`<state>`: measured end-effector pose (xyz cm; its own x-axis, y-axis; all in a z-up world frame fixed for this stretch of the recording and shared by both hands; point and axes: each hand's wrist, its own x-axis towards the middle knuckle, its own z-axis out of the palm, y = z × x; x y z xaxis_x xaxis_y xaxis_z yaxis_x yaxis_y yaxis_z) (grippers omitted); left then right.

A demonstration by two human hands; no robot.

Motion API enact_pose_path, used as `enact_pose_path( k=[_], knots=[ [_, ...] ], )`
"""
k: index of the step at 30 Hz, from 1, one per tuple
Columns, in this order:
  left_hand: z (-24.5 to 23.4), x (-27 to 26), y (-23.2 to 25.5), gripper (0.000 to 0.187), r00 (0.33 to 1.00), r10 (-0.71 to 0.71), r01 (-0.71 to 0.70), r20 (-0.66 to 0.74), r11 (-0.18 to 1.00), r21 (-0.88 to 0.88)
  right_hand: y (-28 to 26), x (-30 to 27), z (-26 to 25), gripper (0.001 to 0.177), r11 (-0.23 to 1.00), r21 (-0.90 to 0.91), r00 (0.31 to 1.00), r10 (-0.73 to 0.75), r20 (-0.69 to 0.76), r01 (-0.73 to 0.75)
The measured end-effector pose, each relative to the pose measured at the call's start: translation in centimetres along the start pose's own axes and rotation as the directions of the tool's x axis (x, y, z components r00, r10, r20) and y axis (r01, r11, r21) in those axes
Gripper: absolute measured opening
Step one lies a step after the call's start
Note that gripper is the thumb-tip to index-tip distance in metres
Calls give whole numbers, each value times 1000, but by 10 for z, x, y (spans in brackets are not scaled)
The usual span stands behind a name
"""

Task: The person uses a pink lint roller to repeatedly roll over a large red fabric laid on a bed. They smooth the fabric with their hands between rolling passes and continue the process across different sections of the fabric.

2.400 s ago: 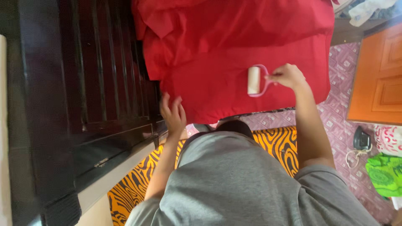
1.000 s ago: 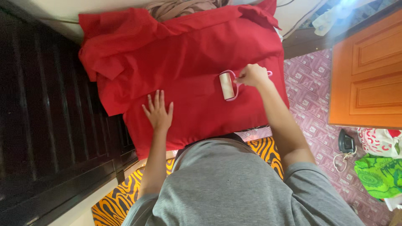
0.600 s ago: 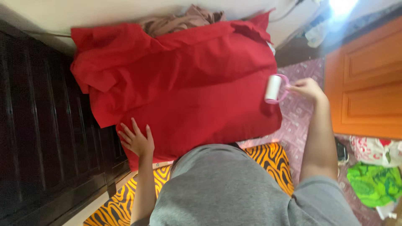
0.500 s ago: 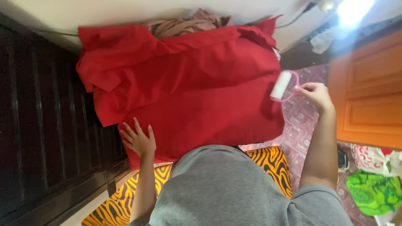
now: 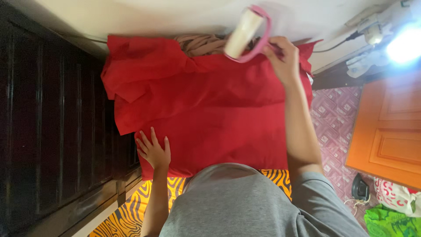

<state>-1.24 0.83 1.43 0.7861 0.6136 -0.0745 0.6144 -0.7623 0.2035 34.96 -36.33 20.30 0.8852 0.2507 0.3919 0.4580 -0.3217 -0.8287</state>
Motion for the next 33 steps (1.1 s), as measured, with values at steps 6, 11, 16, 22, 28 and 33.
enact_pose_path(
  k=[6,11,16,22,28,33],
  knots=[
    [-1,2,1,74,1000,-12,12,0,1000,-1,-27,38,53,25,938,-225,965,-258,53,263],
    [0,3,-1,74,1000,1,-1,-13,1000,-16,-30,9,71,49,860,-464,957,-278,-82,210],
    [5,-3,9,70,997,3,-4,-79,1000,-18,-16,-111,101,67,810,-558,914,-348,-211,179],
    [1,-66,19,68,950,309,-308,42,951,-36,4,-269,105,69,775,-576,883,52,466,259],
    [13,-118,-39,83,970,-218,144,-108,871,-470,56,-320,0,76,471,-870,952,306,9,-143],
    [50,-124,-113,92,946,-165,321,278,371,-872,96,-362,-70,81,547,-302,624,665,-410,-781]
  ],
)
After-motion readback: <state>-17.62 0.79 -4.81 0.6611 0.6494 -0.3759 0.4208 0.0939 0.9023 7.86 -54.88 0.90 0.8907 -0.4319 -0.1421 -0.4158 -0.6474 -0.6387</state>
